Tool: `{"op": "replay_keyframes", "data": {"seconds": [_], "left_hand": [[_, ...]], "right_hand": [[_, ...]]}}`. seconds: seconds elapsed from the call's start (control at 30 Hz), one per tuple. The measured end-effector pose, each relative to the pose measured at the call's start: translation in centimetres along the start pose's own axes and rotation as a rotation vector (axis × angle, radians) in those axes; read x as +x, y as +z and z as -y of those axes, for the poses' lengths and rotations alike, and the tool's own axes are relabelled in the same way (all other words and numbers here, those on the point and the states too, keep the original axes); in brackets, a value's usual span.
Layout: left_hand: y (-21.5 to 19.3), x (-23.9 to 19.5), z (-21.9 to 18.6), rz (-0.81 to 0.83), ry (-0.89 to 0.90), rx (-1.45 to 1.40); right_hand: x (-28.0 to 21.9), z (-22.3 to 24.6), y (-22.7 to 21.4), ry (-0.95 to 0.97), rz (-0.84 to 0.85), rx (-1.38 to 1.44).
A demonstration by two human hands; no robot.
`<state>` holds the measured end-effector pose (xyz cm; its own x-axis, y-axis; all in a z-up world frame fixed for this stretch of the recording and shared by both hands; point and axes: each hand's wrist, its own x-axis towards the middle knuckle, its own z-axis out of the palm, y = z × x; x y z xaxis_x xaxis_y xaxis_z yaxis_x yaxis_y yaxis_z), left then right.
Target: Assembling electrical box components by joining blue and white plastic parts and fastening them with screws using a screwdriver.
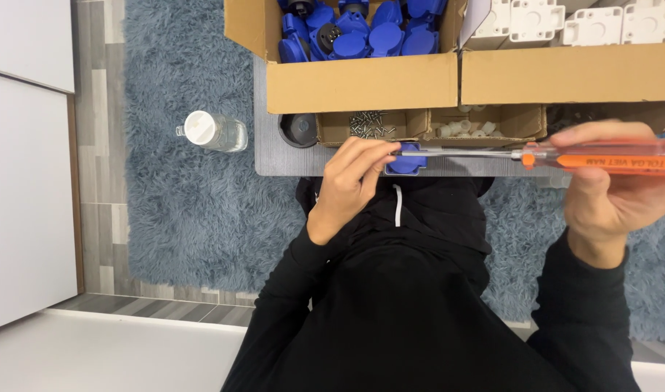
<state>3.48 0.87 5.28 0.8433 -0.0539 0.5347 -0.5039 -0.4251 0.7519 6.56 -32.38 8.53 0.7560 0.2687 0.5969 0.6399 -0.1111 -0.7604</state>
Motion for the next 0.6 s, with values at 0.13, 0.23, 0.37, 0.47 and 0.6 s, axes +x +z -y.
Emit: {"op": "replay_keyframes", "data": {"seconds": [0.13,0.23,0.37,0.47,0.6], "left_hand": [[0.7,-0.6,0.2,0.082,0.034,0.048],[1.4,-0.8,-0.3,0.121,0.07,0.047],[2.4,-1.8,0.6,0.174,0.078,0.109],[3.1,-2.8,1.5,0.211,0.053,0.167],[3.6,-3.5,2.0,0.187,0.031,0.19]], "right_hand": [[1.6,0.8,-0.2,-0.016,0.059,0.017],[2.2,1.4,-0.1,0.018,0.076,0.027],[4.8,2.9,1.3,-0.108,0.237,0.003],[5.4,2.9,2.3,-0.161,0.304,-0.092],[4.6,1.5,2.8,-0.115,0.321,-0.046]]}}
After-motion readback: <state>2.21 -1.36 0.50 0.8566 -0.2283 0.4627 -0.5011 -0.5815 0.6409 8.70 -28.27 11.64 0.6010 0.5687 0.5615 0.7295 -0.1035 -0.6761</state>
